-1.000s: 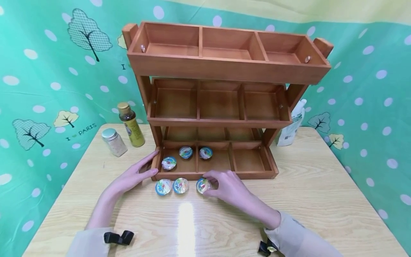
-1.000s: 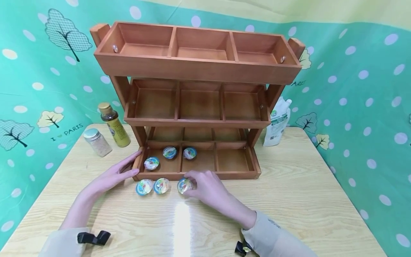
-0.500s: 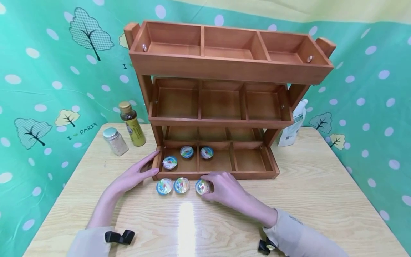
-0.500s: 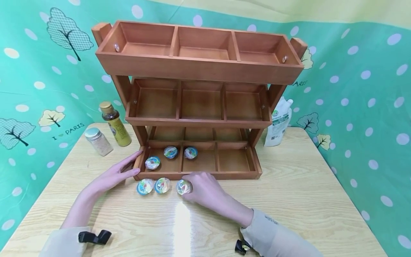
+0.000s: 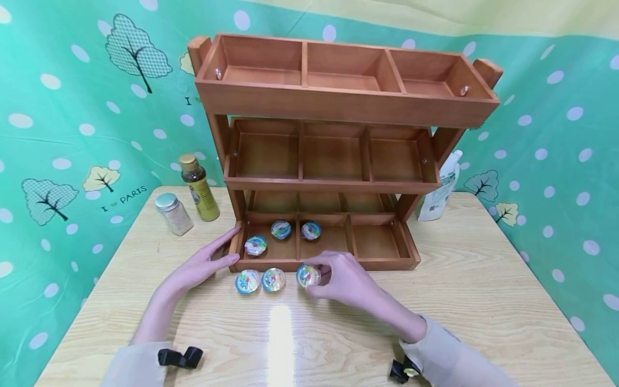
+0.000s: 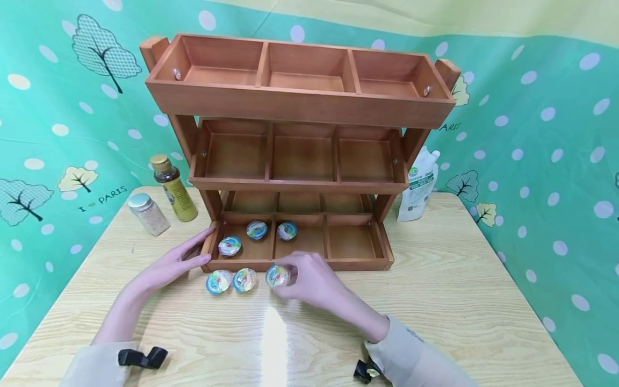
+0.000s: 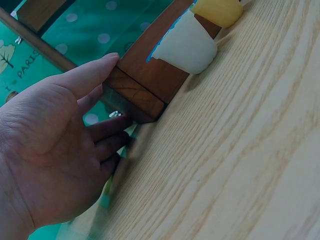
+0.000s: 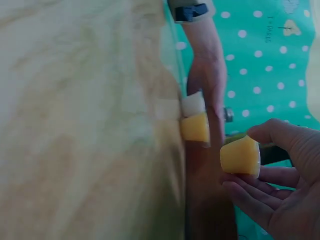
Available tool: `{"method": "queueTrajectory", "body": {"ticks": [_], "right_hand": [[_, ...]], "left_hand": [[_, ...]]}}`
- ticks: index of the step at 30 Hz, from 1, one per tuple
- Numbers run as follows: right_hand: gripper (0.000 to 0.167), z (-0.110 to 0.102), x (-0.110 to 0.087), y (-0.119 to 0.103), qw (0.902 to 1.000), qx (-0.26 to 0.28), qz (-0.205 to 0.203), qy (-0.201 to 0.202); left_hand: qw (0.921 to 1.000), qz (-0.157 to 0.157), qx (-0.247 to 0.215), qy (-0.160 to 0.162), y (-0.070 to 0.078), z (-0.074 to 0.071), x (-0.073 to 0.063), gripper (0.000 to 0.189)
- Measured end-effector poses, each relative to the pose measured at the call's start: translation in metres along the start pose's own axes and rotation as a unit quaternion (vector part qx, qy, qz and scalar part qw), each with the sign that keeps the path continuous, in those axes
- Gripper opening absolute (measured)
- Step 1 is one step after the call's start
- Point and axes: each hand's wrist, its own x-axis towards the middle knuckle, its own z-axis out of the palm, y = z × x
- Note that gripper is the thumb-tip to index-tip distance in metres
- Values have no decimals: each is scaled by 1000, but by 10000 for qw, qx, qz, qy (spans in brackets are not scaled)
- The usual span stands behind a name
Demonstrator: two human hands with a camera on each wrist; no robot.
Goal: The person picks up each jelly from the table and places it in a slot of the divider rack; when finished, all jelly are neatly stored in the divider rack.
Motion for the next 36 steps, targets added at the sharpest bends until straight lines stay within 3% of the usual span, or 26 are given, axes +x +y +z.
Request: {"method": "queueTrajectory", "body": {"ticks": [9, 19, 36], "right_hand": [[43, -29, 8, 2, 9964, 739, 209, 362], [47, -52, 23, 15, 9916, 802, 488, 895], [49, -59, 33, 45, 9877, 679, 1008, 979]], "left_hand": [[10000, 2, -16, -21, -1, 0, 1, 73], [10000, 74, 5, -1, -1, 0, 0, 74], [9998, -111, 174, 36, 1, 0, -2, 75]]}}
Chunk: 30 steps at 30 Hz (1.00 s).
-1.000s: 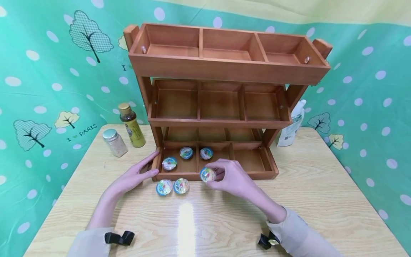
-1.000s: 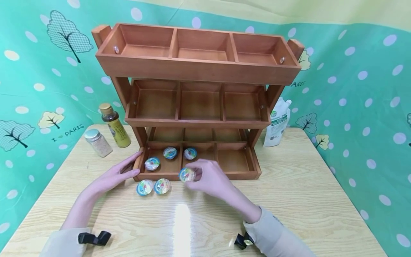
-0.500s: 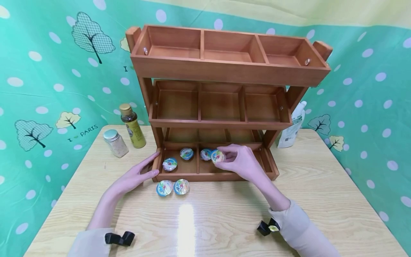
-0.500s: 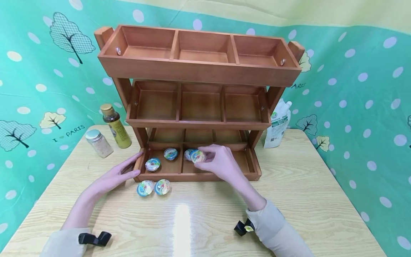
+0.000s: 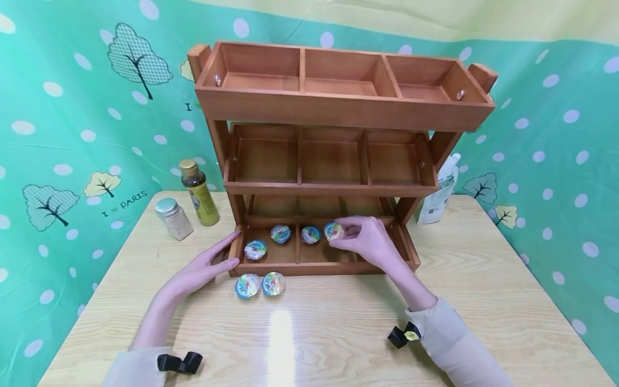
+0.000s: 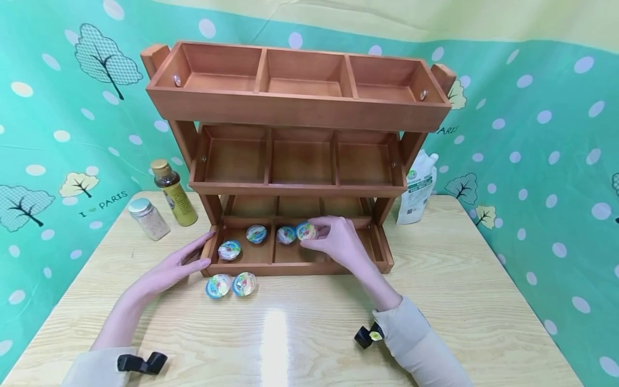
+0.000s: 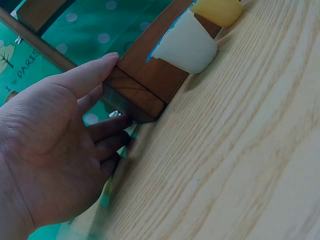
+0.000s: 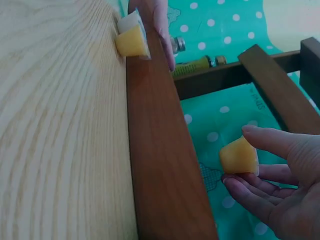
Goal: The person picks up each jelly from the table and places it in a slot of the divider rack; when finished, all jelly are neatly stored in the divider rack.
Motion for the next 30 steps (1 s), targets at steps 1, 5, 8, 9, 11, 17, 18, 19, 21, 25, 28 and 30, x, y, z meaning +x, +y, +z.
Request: {"method": "queueTrajectory", "body": {"ticks": [1, 5, 8, 9, 11, 17, 18, 19, 21, 25, 28, 30], "right_hand": [[50, 1, 1, 1, 10000, -14, -5, -4], [49, 4, 2, 6, 9999, -151, 17, -75], [48, 6, 2, 9, 9997, -230, 24, -102], [48, 7, 2, 9, 9996, -251, -8, -113], [46, 8, 3, 10, 9994, -306, -99, -142], [45, 12, 6, 14, 9945, -853, -528, -302], [45, 13, 6, 14, 9938, -905, -563, -330], [45, 13, 7, 14, 9933, -938, -572, -345], [44, 15, 7, 15, 9928, -976, -579, -376], [43, 18, 7, 17, 9915, -1078, -569, -460], [43, 20, 7, 18, 9889, -1250, -598, -531], [43, 22, 8, 19, 9873, -1348, -641, -544]], "left_hand": [[10000, -15, -2, 10, 0, 0, 0, 75], [10000, -10, -41, -4, 0, 0, 0, 75], [9999, 8, -101, -52, -1, 2, 0, 74], [9999, 5, -112, -70, -1, 2, 0, 74], [9999, 1, -118, -75, -1, 3, 0, 74], [9999, 40, -153, -2, -2, 2, 1, 73], [9999, 45, -161, -5, -2, 2, 1, 73], [9998, 52, -170, -14, -2, 2, 1, 73], [9998, 30, -181, -9, -2, 1, 0, 72], [9999, -3, -157, -14, -2, 1, 0, 73], [9999, -30, -120, -17, -1, 2, -1, 73], [9999, -56, -107, -16, -1, 2, -2, 73]]}}
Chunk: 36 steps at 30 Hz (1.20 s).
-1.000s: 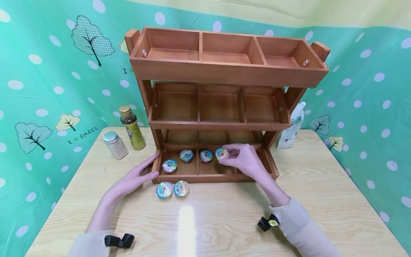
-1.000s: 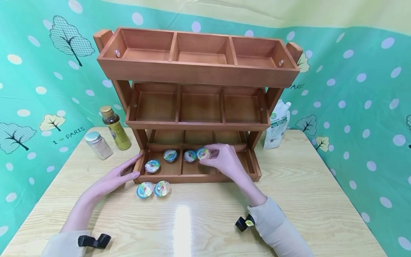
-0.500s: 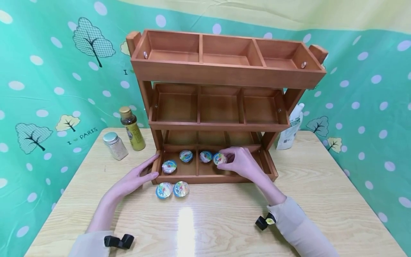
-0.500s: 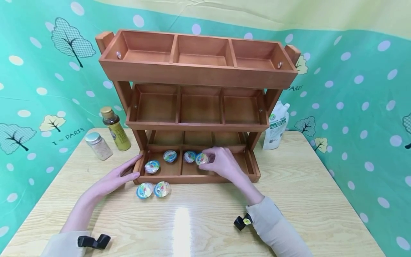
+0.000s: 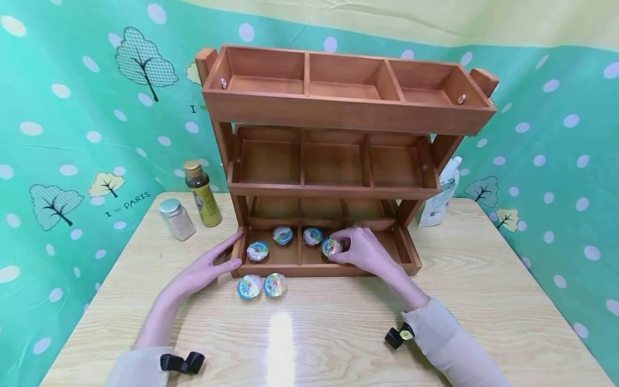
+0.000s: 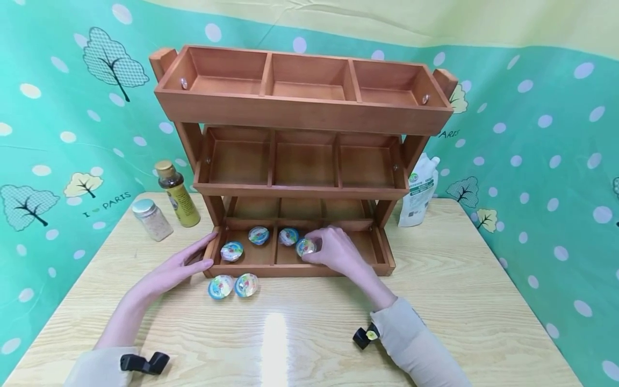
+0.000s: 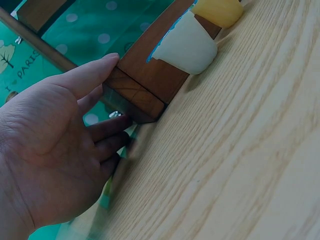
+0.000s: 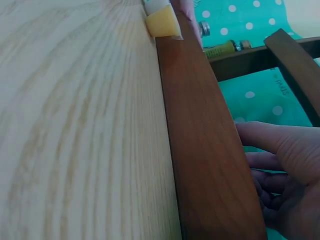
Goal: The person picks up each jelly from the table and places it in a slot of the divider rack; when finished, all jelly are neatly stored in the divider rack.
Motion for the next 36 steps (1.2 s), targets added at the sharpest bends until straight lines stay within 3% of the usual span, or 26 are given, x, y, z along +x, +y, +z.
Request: {"method": "queueTrajectory", "body": {"ticks": [8, 15, 26, 36], "right_hand": [[40, 9, 1, 4, 9969, -706, -235, 260], [39, 9, -2, 2, 9952, -915, -296, 182], [41, 7, -3, 4, 9943, -838, -643, 140], [41, 0, -4, 1, 9989, -193, -397, 181]], "left_hand": [[10000, -28, 30, 25, 0, 0, 0, 74], [9999, 128, 4, 12, -1, 1, 0, 74], [10000, 15, -10, 6, -1, 1, 0, 73], [9999, 59, 114, 27, 0, 0, 0, 75]]}}
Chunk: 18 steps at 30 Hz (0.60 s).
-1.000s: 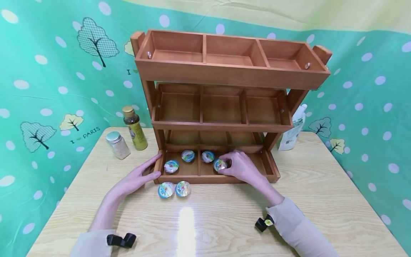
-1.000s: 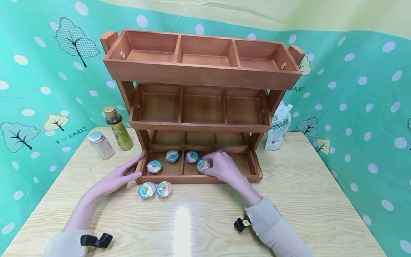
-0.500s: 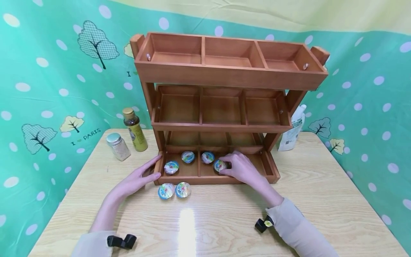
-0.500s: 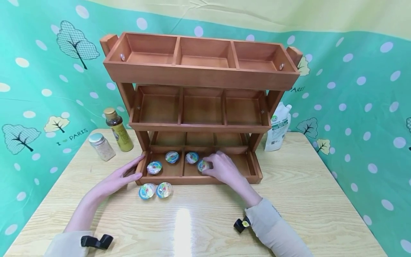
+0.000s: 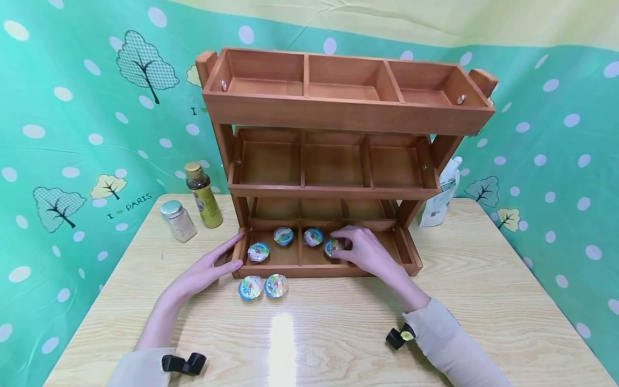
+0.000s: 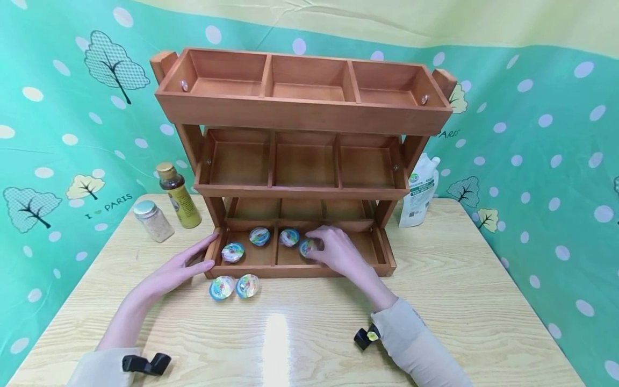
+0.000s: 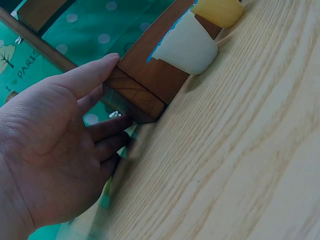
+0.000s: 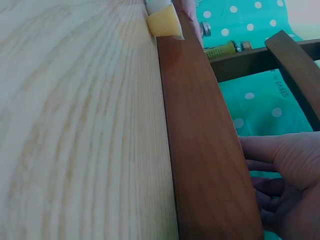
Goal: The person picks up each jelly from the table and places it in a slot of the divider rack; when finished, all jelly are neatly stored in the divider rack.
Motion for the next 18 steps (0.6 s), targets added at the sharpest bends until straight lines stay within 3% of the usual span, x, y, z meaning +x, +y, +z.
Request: {"method": "queueTrajectory", "body": {"ticks": [9, 18], "right_hand": [[31, -5, -3, -10, 9965, 777, 26, 312], [27, 0, -13, -35, 9831, 1721, -295, 546]], "left_hand": [[9998, -127, -170, 2, -3, 1, -1, 72], [9999, -14, -163, -11, -3, 1, 1, 72]]}}
